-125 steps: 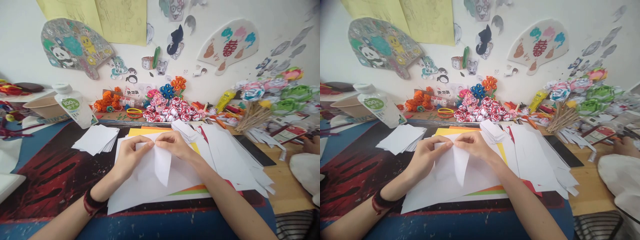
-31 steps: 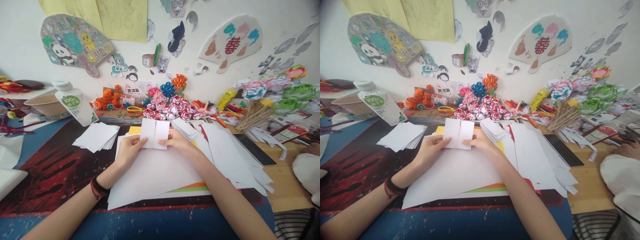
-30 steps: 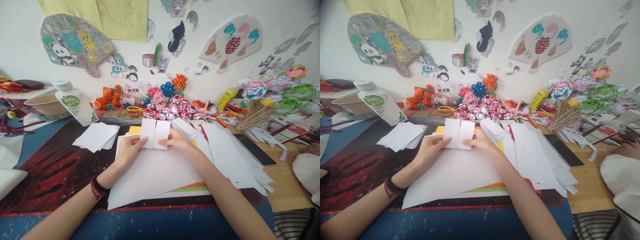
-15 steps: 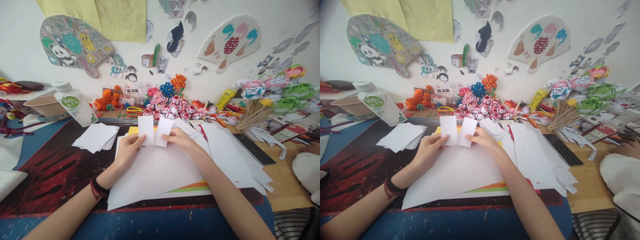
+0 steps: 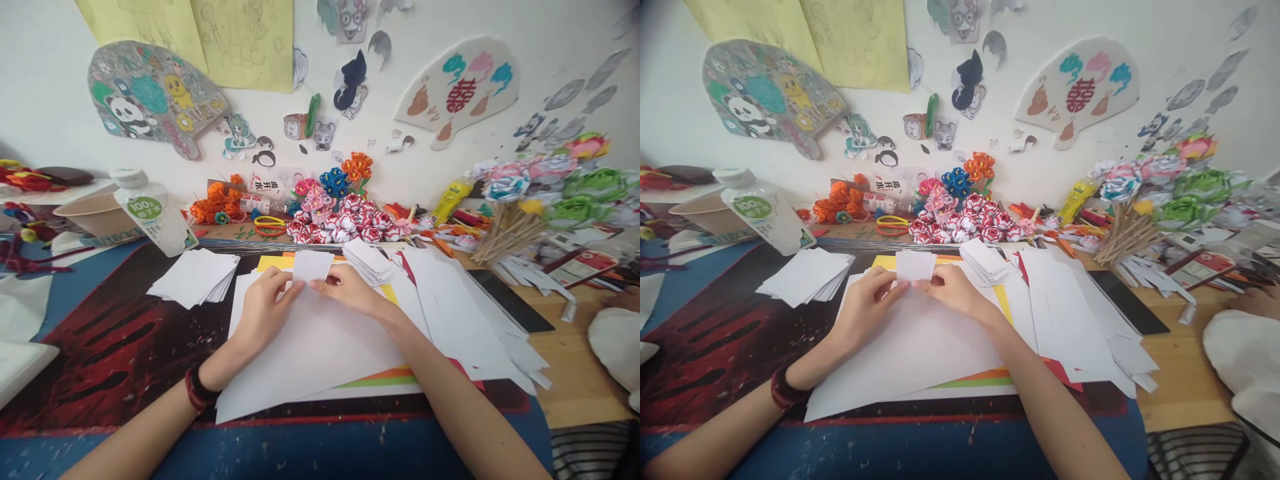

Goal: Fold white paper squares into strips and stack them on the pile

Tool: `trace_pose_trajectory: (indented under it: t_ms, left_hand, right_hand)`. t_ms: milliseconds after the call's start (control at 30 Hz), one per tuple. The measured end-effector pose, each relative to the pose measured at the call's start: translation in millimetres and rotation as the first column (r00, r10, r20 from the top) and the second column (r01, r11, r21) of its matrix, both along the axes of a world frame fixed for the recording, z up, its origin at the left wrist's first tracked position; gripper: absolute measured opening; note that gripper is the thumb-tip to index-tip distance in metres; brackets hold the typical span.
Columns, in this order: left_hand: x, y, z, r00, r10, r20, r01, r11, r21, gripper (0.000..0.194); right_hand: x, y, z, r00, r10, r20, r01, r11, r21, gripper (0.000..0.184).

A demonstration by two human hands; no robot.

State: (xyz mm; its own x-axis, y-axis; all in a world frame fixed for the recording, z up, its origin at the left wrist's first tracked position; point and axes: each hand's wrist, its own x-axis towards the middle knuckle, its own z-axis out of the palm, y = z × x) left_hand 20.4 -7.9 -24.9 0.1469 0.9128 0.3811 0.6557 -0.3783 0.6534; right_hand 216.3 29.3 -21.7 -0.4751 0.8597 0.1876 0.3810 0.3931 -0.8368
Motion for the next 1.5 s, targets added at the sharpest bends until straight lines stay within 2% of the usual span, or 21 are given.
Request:
trace_pose_trajectory:
  t_ms: [167,400,633,800,900,1000,1033,1100,1167,1233,1300,1367,1433,1500]
  left_hand:
    - [-1,-2,0.8,0.999,-0.008,-0.045,0.010,0.999,0.042,0.015]
    - [-5,0,0.4,0.992,0.057,-0.113,-0.045,0.993,0.110,0.018]
    - [-6,1,1.8,0.991,0.078,-0.109,-0.065,0.991,0.115,0.021]
    - [-8,2,9.2,0.996,0.081,0.028,-0.081,0.996,0.021,0.023]
    - [-10,4,10.5,0.989,0.038,0.145,-0.030,0.998,-0.055,0.029]
    - [-13,6,11.6,0.971,0.014,0.241,0.011,0.995,-0.102,0.029]
    - [-15,7,12.8,0.966,0.026,0.258,0.000,0.995,-0.101,0.029]
    - [-20,11,16.5,0.962,0.082,0.261,-0.065,0.995,-0.073,0.030]
    - [-28,16,21.3,0.960,0.154,0.233,-0.150,0.988,-0.034,0.029]
    - [-37,22,25.8,0.957,0.252,0.146,-0.256,0.967,0.003,0.027]
    - [-48,28,28.9,0.937,0.348,-0.017,-0.346,0.936,0.067,0.023]
    - [-58,33,30.4,0.880,0.416,-0.230,-0.393,0.909,0.139,0.021]
    - [-67,36,30.8,0.801,0.459,-0.383,-0.422,0.888,0.181,0.021]
    - [-73,38,31.0,0.739,0.479,-0.473,-0.437,0.876,0.204,0.023]
  right_hand:
    - [-1,-5,7.3,0.988,-0.147,0.054,0.147,0.989,0.019,0.041]
    - [-1,-6,9.7,0.995,-0.095,0.029,0.089,0.982,0.165,0.036]
    - [1,-3,6.5,0.993,-0.111,0.040,0.106,0.987,0.123,0.031]
    - [-2,-3,2.2,0.982,-0.191,0.002,0.191,0.981,0.043,0.020]
    - [-3,-1,1.3,0.975,-0.215,-0.064,0.216,0.976,0.023,0.021]
    - [7,4,7.4,0.952,-0.216,-0.215,0.211,0.976,-0.050,0.025]
    - [14,7,10.8,0.926,-0.251,-0.281,0.241,0.968,-0.070,0.027]
    - [34,14,17.6,0.826,-0.402,-0.396,0.411,0.909,-0.066,0.031]
    - [57,21,21.9,0.754,-0.492,-0.434,0.518,0.853,-0.066,0.037]
    - [79,27,21.8,0.716,-0.579,-0.391,0.590,0.801,-0.106,0.043]
    - [97,30,18.3,0.720,-0.636,-0.276,0.625,0.768,-0.139,0.041]
    - [110,31,13.6,0.717,-0.688,-0.115,0.679,0.726,-0.107,0.035]
    - [117,31,9.8,0.731,-0.682,0.027,0.681,0.727,-0.083,0.029]
    - [122,31,7.0,0.765,-0.635,0.107,0.643,0.761,-0.084,0.025]
